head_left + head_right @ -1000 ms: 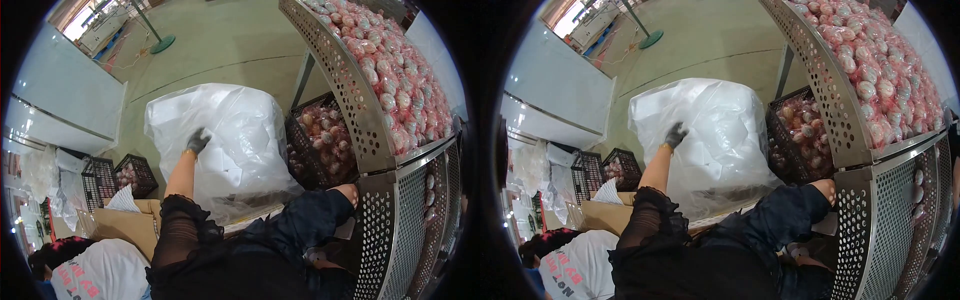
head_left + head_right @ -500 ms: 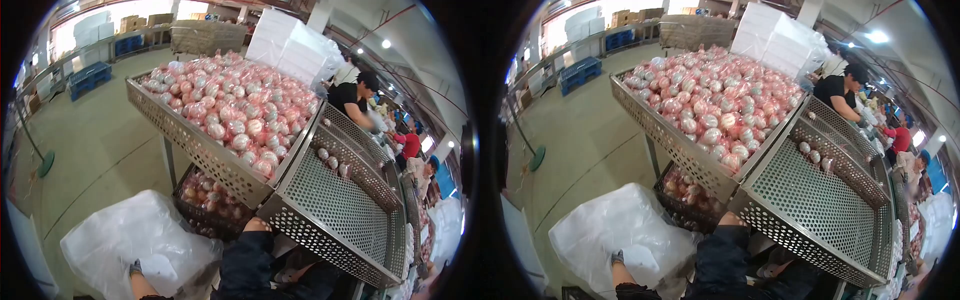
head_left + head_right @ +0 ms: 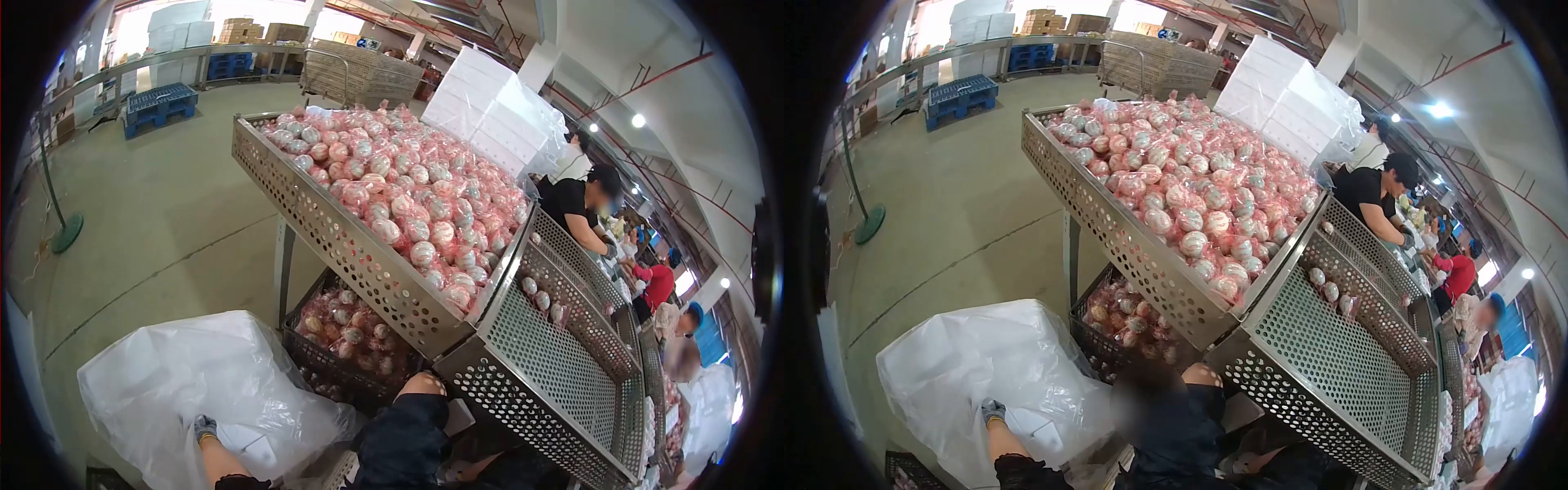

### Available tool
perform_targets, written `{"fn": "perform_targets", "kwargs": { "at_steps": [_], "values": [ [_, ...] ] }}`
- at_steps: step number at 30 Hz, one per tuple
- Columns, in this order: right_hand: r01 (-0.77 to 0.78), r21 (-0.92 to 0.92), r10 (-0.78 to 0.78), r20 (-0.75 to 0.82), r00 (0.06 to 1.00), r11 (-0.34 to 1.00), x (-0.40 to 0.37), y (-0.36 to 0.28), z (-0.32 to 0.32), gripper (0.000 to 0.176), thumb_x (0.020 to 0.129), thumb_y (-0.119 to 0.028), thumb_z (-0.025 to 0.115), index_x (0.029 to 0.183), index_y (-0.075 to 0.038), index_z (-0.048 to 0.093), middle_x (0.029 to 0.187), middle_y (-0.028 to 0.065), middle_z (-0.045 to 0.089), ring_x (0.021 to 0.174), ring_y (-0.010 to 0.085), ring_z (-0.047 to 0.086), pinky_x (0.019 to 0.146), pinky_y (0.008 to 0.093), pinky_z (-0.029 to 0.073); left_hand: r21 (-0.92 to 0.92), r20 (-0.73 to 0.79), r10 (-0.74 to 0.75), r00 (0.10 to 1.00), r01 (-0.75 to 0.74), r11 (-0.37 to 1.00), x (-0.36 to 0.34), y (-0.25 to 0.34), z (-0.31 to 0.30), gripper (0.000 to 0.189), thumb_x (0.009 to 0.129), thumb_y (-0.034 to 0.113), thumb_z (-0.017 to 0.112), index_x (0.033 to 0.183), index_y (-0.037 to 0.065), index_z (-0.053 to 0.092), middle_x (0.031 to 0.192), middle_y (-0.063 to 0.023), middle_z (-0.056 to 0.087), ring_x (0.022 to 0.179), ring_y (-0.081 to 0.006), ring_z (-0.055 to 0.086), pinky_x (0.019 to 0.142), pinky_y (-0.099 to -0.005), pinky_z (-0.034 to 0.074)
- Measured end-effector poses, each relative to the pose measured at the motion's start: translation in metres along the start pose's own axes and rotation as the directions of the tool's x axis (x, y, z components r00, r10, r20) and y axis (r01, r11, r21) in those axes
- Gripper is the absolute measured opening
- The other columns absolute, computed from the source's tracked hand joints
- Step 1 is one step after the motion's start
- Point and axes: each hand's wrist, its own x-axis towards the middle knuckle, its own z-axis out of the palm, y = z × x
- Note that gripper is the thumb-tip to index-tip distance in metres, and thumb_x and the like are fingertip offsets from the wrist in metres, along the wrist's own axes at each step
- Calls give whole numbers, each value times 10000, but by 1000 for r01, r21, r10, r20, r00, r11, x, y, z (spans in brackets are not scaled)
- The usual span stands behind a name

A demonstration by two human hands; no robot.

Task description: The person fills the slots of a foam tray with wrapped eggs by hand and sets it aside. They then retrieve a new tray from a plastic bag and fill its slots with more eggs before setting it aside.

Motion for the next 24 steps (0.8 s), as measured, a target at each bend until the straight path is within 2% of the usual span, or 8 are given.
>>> {"fn": "perform_targets", "kwargs": {
  "at_steps": [6,12,17,24],
  "values": [
    [-48,-4,47,-152,987,999,23,41,-45,328,834,-230,518,1029,17,610,980,201,620,901,315,586,818,367,438,-71,40,96,995,-93,993,-11,24,11,734,793,496,555,1332,35,366,1325,-143,436,1230,-279,393,1014,-354,319],
    [-178,-19,166,-274,947,984,63,121,-92,319,831,-225,520,1020,15,614,966,199,626,889,313,590,809,368,441,-190,199,291,936,-254,948,-42,85,52,734,789,490,562,1330,35,366,1319,-141,440,1221,-277,400,1007,-355,327],
    [-260,-61,235,-271,933,964,66,144,-107,312,829,-221,522,1012,12,618,954,197,630,878,311,593,801,368,444,-300,400,442,803,-341,891,-96,137,94,735,786,486,568,1329,34,365,1314,-139,443,1213,-275,406,1002,-355,334],
    [-265,-87,233,-271,934,960,58,147,-117,302,825,-214,524,1002,10,624,937,194,636,864,308,598,790,369,448,-398,639,531,556,-352,847,-178,177,148,736,782,480,575,1327,33,365,1307,-137,447,1202,-272,415,995,-356,344]
  ]
}}
